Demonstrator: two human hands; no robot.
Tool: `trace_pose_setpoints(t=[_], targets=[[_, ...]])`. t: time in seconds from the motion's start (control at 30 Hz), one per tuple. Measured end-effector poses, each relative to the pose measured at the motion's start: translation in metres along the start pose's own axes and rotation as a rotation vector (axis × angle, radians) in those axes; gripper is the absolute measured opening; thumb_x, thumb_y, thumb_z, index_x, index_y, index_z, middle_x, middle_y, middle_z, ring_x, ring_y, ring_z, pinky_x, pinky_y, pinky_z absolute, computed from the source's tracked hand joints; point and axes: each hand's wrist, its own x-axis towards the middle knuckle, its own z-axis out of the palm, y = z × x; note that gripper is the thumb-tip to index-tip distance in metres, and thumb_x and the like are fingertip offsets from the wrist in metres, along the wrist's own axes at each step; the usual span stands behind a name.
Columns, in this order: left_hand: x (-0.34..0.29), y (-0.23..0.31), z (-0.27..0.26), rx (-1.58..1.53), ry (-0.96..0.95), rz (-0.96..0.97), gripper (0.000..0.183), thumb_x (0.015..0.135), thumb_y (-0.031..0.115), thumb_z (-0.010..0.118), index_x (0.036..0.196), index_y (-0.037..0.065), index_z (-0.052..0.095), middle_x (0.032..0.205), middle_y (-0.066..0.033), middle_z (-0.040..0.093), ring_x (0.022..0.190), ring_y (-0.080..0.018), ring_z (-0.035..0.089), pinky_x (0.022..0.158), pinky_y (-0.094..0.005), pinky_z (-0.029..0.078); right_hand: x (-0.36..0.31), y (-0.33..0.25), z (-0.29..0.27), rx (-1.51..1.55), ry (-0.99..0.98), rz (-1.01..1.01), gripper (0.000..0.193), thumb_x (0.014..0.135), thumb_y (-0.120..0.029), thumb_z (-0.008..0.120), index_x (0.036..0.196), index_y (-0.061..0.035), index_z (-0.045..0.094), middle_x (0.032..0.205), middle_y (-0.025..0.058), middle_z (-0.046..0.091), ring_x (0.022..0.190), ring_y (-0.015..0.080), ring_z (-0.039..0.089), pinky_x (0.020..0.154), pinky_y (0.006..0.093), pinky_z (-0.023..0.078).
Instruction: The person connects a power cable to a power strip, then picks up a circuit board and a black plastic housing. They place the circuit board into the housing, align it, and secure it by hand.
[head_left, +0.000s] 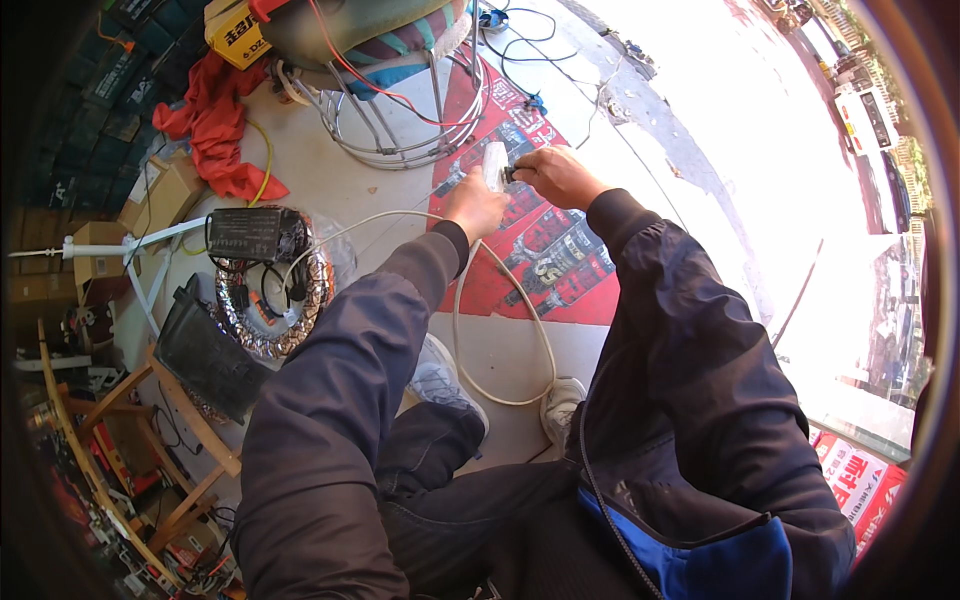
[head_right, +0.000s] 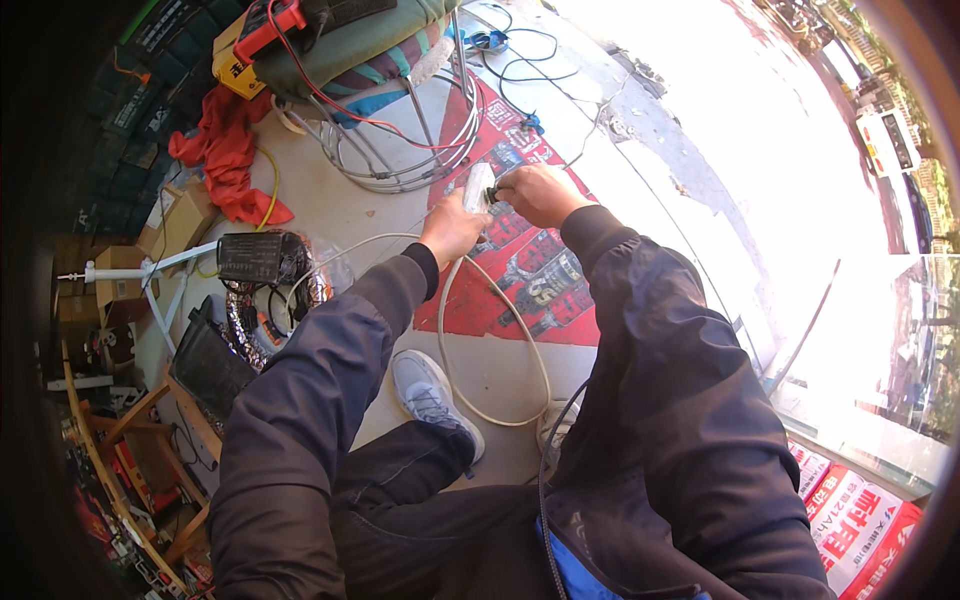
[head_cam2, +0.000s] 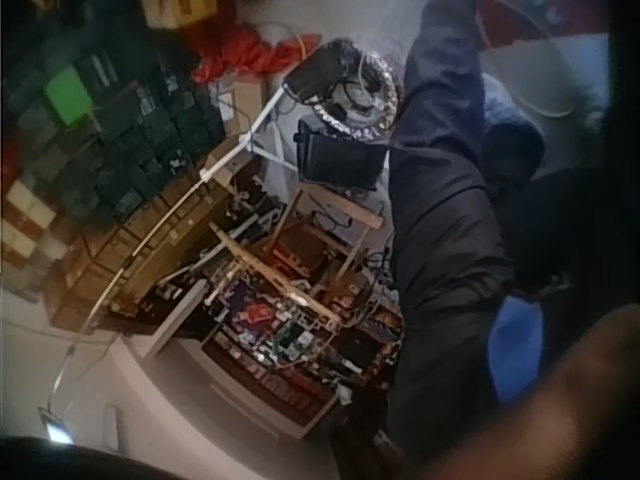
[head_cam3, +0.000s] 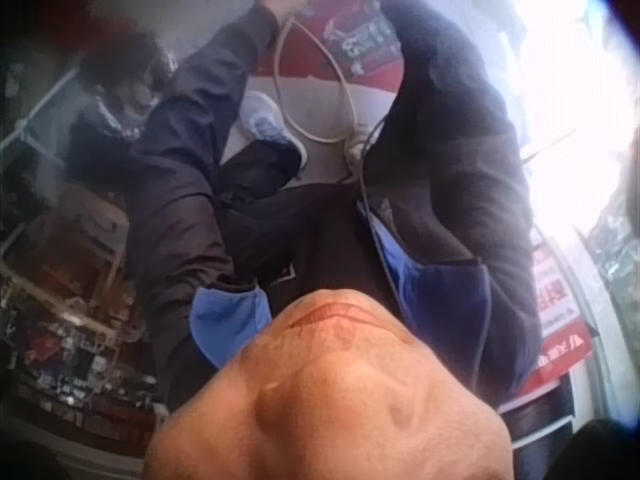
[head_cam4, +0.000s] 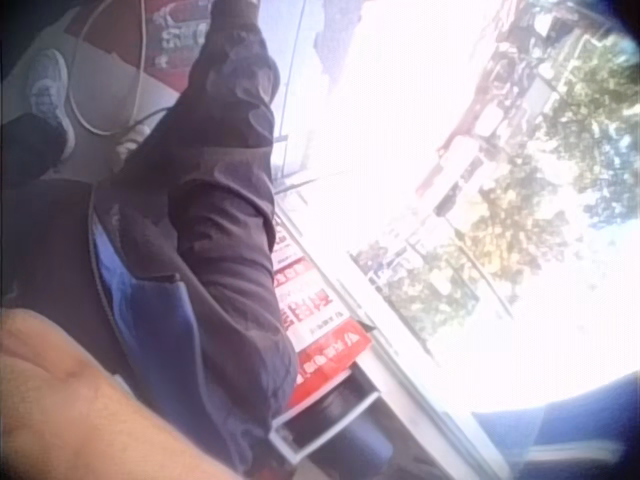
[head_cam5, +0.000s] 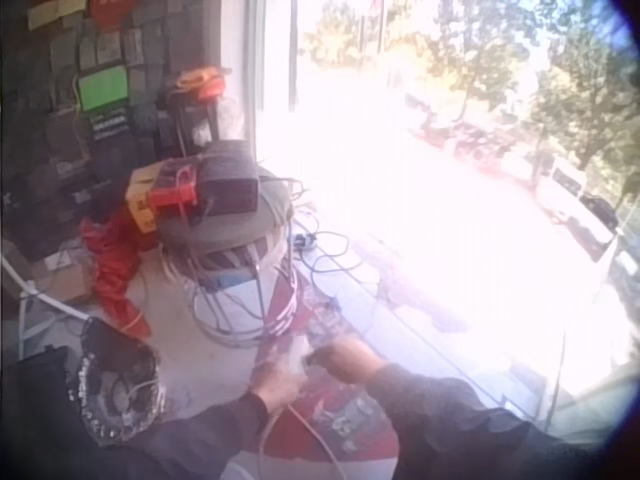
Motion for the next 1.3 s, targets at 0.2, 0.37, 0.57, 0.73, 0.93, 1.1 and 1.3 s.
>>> trace_pose_setpoints(t=[0.2,0.37,0.57,0.73,0.93,1.1,1.3], targets=[[-0.004,0.002,0.004,-0.015,-0.009,-0.004,0.038,0.089,0.006,0.069,0.123,-0.004,0.058,0.097,-0.0110,0.069,0.079,-0.0179,0.070,0.068,-0.0346,0.059,-0.004,-0.009,-0.005,0.095,-0.016,0.089,0.025,0.096,-0.026,0.062,0.104,-0.0094,0.079,0.092,0.0142,0.076,0.081,0.0361,0.070,0.075,0.0458,0.055],[-0.020,0.024,-0.007,-0.118,-0.178,-0.093,0.030,0.091,0.008,0.069,0.116,-0.002,0.058,0.094,-0.0075,0.067,0.080,-0.0156,0.069,0.067,-0.0328,0.059,-0.008,-0.017,-0.008,-0.047,-0.100,0.011,0.025,0.095,-0.022,0.063,0.106,-0.0069,0.079,0.094,0.0152,0.076,0.083,0.0343,0.070,0.079,0.0422,0.054],[-0.045,0.046,-0.009,-0.615,-0.178,-0.232,0.040,0.094,0.020,0.075,0.123,0.002,0.055,0.107,-0.0096,0.066,0.092,-0.0190,0.070,0.074,-0.0328,0.060,-0.001,-0.010,-0.001,0.064,0.026,0.282,0.027,0.095,-0.025,0.061,0.103,-0.0066,0.078,0.093,0.0173,0.075,0.088,0.0378,0.070,0.082,0.0461,0.054],[-0.057,0.017,-0.048,-0.370,-0.458,-0.352,0.041,0.094,0.020,0.074,0.128,0.004,0.055,0.100,-0.0071,0.069,0.091,-0.0163,0.070,0.080,-0.0325,0.056,0.012,0.018,0.002,0.066,0.385,0.557,0.026,0.095,-0.022,0.061,0.113,-0.0079,0.073,0.104,0.0196,0.072,0.099,0.0411,0.069,0.087,0.0490,0.054],[-0.051,-0.030,-0.100,-0.441,0.251,-0.097,0.050,0.095,0.011,0.063,0.141,-0.004,0.050,0.125,-0.0144,0.066,0.115,-0.0234,0.064,0.101,-0.0365,0.049,0.025,0.019,0.008,0.068,0.556,0.560,0.045,0.095,-0.016,0.061,0.138,-0.0022,0.059,0.130,0.0271,0.061,0.114,0.0441,0.063,0.098,0.0479,0.051],[-0.031,-0.066,-0.181,-0.374,0.606,0.079,0.048,0.095,0.008,0.061,0.140,-0.006,0.053,0.137,-0.0176,0.062,0.128,-0.0251,0.058,0.110,-0.0372,0.042,0.027,-0.025,0.023,0.202,0.300,0.291,0.027,0.095,-0.013,0.062,0.116,0.0010,0.070,0.109,0.0228,0.071,0.102,0.0380,0.070,0.088,0.0440,0.054],[-0.091,-0.131,-0.272,0.326,0.574,-0.185,0.030,0.087,0.020,0.060,0.102,0.002,0.078,0.101,-0.0220,0.075,0.102,-0.0363,0.072,0.089,-0.0404,0.054,0.022,-0.082,0.039,0.352,0.068,0.088,0.022,0.096,-0.017,0.062,0.105,-0.0007,0.073,0.102,0.0220,0.071,0.094,0.0418,0.069,0.084,0.0463,0.054]])
